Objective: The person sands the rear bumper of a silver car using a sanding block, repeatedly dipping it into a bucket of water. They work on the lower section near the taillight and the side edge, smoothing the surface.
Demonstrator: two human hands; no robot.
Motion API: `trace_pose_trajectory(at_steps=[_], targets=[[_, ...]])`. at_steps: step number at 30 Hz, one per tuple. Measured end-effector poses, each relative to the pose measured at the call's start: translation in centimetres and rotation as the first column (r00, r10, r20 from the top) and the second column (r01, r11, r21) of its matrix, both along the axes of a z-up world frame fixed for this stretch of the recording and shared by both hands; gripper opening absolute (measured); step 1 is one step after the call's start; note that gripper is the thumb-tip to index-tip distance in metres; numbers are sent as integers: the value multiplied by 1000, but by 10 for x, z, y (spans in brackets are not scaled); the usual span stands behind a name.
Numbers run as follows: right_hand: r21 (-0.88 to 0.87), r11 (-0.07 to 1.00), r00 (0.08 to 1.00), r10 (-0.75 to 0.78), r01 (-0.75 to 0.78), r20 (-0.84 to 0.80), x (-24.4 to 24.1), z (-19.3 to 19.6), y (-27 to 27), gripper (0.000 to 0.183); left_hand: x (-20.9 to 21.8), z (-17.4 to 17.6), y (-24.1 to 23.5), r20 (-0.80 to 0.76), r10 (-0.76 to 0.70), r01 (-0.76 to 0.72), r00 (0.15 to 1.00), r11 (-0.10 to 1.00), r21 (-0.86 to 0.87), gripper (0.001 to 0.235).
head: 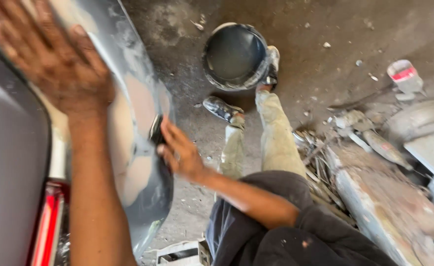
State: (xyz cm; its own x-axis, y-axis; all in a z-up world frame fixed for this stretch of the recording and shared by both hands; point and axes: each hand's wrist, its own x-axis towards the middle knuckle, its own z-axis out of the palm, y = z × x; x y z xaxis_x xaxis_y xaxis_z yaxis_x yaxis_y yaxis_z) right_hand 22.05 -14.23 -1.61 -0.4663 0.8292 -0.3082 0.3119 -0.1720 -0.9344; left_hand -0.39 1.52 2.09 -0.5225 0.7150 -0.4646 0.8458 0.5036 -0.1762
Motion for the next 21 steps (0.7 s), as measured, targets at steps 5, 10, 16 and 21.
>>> trace_pose_trajectory(at_steps=[5,10,16,21], targets=[[-43,999,1000,0,-1,-27,-28,-36,66,58,-5,-1,-11,-45,-23,25,999,998,50,55],[40,999,1000,25,-24,-17,-17,5,31,58,-3,-1,-2,-15,-42,43,999,993,110,56],[-34,999,995,43,-40,85,-38,-3,79,51,1,12,-7,38,-42,36,998,989,142,56],[87,993,995,71,-77,69,-36,7,72,54,-6,2,-8,87,-62,38,994,967,250,57]])
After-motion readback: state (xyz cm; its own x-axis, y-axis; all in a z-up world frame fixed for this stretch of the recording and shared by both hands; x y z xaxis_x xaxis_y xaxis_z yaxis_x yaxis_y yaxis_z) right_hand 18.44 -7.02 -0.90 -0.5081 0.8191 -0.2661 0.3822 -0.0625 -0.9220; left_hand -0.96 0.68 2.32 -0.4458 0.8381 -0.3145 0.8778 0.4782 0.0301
